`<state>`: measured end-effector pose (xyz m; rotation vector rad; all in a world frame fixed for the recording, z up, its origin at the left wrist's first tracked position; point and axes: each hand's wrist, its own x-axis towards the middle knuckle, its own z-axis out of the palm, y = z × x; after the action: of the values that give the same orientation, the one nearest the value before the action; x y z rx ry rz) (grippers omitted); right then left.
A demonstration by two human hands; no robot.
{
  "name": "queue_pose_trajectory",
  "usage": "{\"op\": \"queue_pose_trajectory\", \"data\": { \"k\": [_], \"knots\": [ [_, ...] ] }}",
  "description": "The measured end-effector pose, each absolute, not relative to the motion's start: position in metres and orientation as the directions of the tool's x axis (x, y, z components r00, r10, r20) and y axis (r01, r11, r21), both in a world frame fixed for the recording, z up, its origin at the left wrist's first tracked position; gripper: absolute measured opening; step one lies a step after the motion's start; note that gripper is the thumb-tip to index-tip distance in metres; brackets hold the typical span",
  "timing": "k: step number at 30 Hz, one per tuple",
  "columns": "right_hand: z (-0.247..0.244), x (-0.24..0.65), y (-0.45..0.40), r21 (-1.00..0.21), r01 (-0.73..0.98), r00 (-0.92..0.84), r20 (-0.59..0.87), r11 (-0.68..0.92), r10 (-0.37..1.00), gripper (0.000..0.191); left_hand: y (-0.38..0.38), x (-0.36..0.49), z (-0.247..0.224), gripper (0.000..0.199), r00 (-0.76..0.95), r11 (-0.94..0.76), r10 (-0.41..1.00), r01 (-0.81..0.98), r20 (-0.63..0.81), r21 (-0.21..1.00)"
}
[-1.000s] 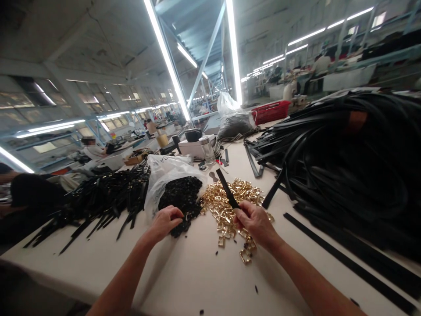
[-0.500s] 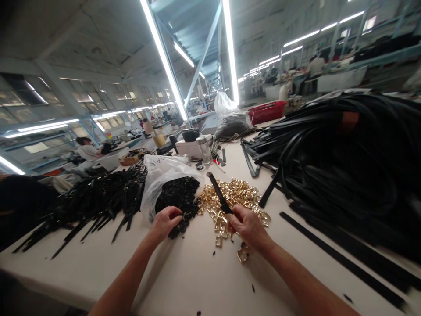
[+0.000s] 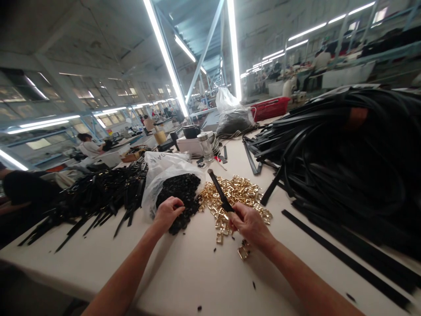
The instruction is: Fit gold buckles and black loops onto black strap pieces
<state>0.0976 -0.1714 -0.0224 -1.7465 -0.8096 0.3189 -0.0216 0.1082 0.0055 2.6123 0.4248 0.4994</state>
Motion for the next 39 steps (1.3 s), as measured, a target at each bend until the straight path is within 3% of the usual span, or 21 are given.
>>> {"op": "queue_pose_trajectory", "data": {
  "k": [8, 15, 17, 22, 26, 28, 30, 35, 39],
  "knots": [
    [-0.019, 0.095, -0.171, -0.884, 0.423, 0.724, 0.198, -0.198, 0.66, 0.025, 0.094, -0.032, 0.003, 0.012, 0.966, -0.894, 0.224, 0.15, 0.131, 0.423],
    [-0.021, 0.092, -0.17, -0.901, 0.403, 0.712, 0.2, -0.159, 0.674, 0.022, 0.083, -0.017, 0.007, 0.01, 0.935, -0.773, 0.312, 0.144, 0.171, 0.618],
    [-0.021, 0.091, -0.169, -0.912, 0.39, 0.704, 0.207, -0.126, 0.679, 0.023, 0.071, -0.008, 0.009, 0.007, 0.92, -0.681, 0.347, 0.113, 0.182, 0.724],
    [-0.022, 0.09, -0.168, -0.944, 0.328, 0.702, 0.223, -0.03, 0.676, 0.023, 0.025, 0.017, 0.0, 0.035, 0.912, -0.348, 0.382, -0.006, 0.148, 0.938],
    [-0.024, 0.091, -0.168, -0.952, 0.304, 0.72, 0.223, -0.01, 0.657, 0.025, -0.005, 0.026, -0.013, 0.036, 0.919, 0.016, 0.389, -0.077, 0.065, 0.997],
    [-0.026, 0.091, -0.168, -0.953, 0.301, 0.728, 0.218, -0.017, 0.65, 0.026, -0.011, 0.025, -0.017, 0.033, 0.927, 0.223, 0.376, -0.094, 0.004, 0.97],
    [-0.027, 0.092, -0.167, -0.949, 0.315, 0.726, 0.224, -0.025, 0.65, 0.024, -0.013, 0.025, -0.019, 0.031, 0.93, 0.312, 0.368, -0.099, -0.024, 0.945],
    [-0.025, 0.09, -0.168, -0.928, 0.37, 0.704, 0.244, -0.052, 0.667, 0.019, -0.012, 0.024, -0.019, 0.027, 0.924, 0.288, 0.381, -0.127, 0.007, 0.949],
    [-0.024, 0.09, -0.169, -0.907, 0.41, 0.687, 0.242, -0.09, 0.685, 0.015, -0.01, 0.023, -0.017, 0.028, 0.909, 0.093, 0.405, -0.142, 0.093, 0.985]
  ]
}}
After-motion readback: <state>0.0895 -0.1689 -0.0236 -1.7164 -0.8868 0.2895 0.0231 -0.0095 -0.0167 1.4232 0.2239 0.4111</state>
